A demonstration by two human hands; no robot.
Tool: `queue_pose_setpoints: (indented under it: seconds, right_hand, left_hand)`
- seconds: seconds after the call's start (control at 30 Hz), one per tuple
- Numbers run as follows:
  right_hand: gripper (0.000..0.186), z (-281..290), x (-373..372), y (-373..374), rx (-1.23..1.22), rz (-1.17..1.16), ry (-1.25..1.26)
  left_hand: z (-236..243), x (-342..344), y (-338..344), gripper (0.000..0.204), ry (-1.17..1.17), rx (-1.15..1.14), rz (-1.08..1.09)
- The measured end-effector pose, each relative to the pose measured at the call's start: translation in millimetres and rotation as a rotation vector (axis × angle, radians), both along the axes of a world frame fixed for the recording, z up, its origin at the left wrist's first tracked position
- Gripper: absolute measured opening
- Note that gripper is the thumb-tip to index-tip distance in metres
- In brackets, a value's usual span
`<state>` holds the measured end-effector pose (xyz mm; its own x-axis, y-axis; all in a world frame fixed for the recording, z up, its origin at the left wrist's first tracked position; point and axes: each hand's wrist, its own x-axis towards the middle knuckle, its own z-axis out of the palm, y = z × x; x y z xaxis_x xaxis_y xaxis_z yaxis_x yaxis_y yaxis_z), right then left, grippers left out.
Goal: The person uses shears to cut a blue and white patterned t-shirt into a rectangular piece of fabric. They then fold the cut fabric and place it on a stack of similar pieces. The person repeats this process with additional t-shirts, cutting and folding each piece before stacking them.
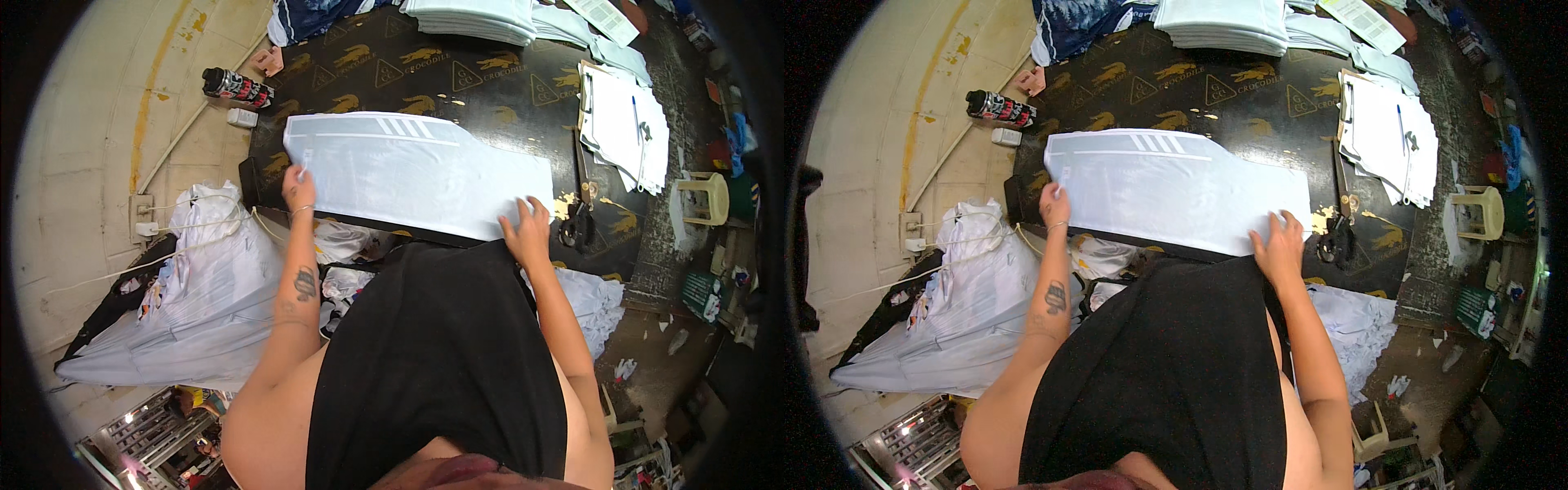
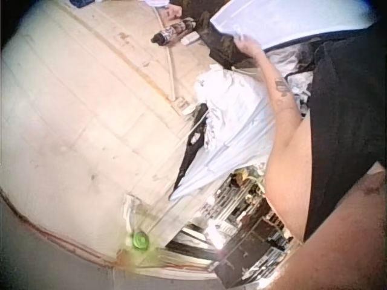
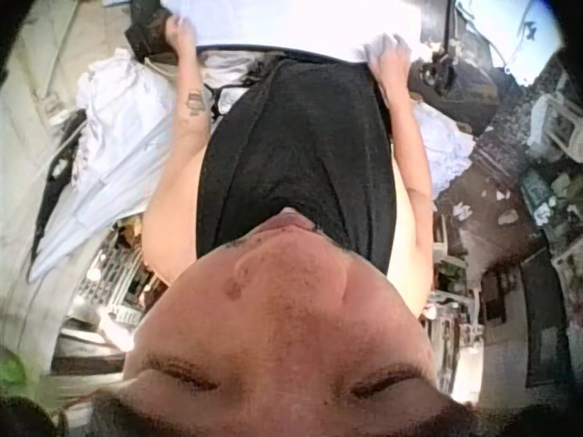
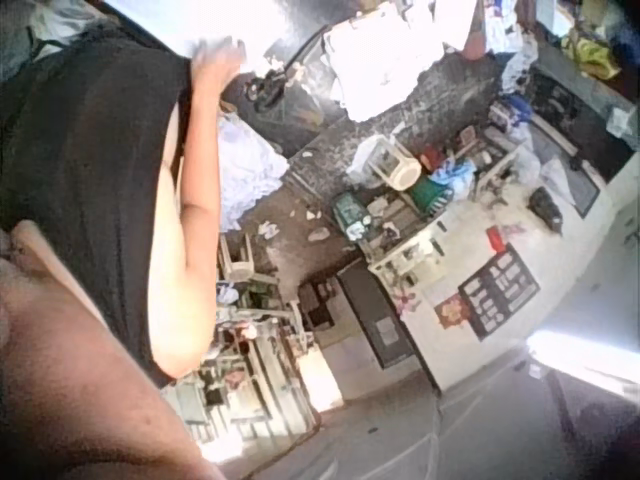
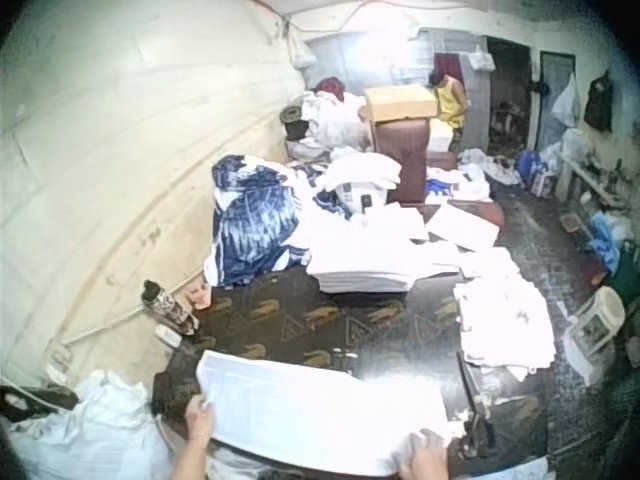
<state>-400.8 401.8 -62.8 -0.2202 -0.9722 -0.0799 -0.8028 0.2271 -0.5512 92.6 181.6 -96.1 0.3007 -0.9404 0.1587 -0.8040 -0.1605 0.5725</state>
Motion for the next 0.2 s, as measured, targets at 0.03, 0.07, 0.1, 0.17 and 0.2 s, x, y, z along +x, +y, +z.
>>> queue_pose_setpoints:
  seconds: [0.03, 0.07, 0.1, 0.17, 0.2]
  right_hand:
    - [0.069, 7.2, 3.6, -12.3, -0.006, -0.009, -0.090]
    - [0.073, 14.2, 6.0, -27.4, 0.012, 0.020, -0.402]
    - [0.075, 20.6, 9.9, -41.4, 0.187, -0.015, -0.757]
    - [0.086, 31.7, 12.0, -60.9, 0.360, -0.045, -1.304]
    - [0.090, 36.6, 12.7, -64.1, 0.396, -0.067, -1.532]
  left_hand:
    - [13.9, -41.7, 6.7, 0.024, 0.068, -0.008, -0.196]
    - [28.6, -85.5, 20.2, 0.024, 0.054, -0.033, -0.393]
    - [44.8, -126.0, 42.5, 0.026, 0.203, 0.065, -0.565]
    - [78.6, -192.7, 87.8, 0.038, 0.528, 0.175, -0.833]
    - [98.4, -202.9, 85.5, 0.038, 0.508, 0.234, -0.803]
